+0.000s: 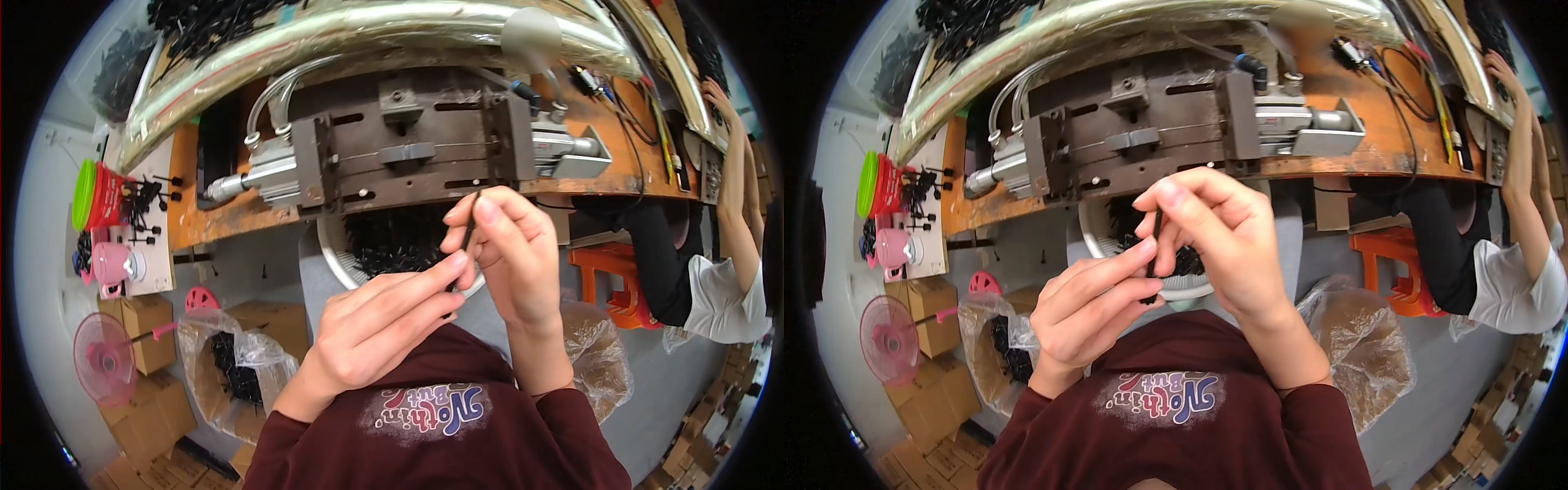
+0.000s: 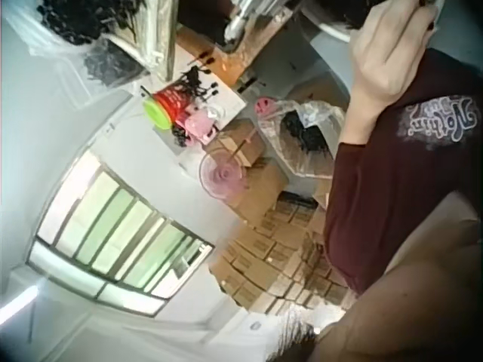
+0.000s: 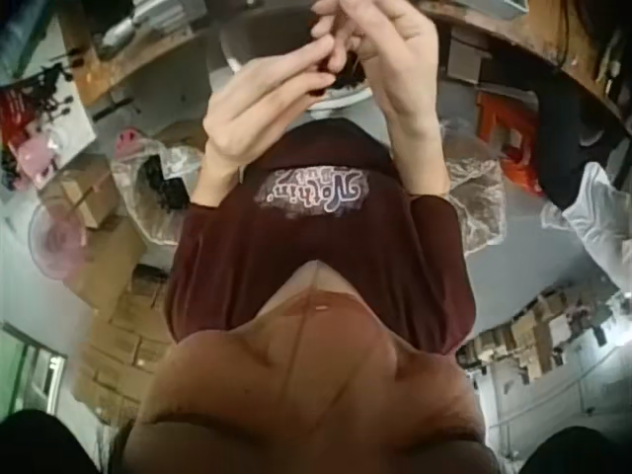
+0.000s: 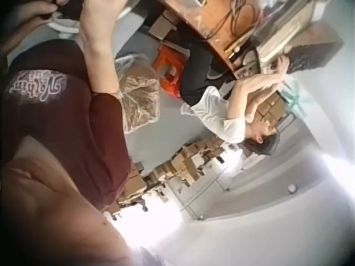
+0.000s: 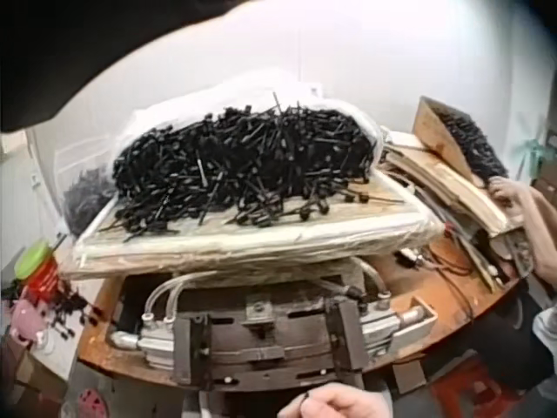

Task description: The recorder is using a pneumatic assembly jig to join small black plastic components together.

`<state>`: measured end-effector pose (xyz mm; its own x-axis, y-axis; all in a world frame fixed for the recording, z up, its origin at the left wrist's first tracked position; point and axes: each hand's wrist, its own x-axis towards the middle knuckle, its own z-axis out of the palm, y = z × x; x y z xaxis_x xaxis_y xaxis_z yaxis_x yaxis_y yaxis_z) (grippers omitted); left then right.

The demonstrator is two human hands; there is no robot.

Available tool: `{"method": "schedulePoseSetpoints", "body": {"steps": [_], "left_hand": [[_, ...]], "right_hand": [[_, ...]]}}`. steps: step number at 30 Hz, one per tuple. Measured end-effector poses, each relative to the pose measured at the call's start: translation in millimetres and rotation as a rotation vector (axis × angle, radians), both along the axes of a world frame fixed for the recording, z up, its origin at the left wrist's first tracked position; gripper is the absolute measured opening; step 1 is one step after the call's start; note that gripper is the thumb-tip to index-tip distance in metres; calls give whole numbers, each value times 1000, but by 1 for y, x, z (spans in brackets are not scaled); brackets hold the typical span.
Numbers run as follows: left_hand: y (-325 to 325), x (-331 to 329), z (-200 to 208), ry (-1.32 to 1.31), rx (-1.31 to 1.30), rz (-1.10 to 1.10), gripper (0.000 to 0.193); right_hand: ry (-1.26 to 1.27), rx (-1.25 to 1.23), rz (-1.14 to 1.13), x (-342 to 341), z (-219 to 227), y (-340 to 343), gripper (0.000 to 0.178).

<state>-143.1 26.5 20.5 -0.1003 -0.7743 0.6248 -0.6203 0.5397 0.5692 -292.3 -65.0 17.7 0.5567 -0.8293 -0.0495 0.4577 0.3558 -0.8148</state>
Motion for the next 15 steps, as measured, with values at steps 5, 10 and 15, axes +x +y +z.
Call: {"method": "schedulePoseSetpoints", "body": {"steps": [5,10,15], "left_hand": [[-2,4,-5,5,-7,-6,33],[3,9,-7,30,9,-5,31],[8,11,-5,72,100,-96,23]], "right_hand": [[34,-43,-50,7,-4,-2,20],[48,-104,-111,14,-9,4,20],[112,-69,-212,18,-16,9,19]]}}
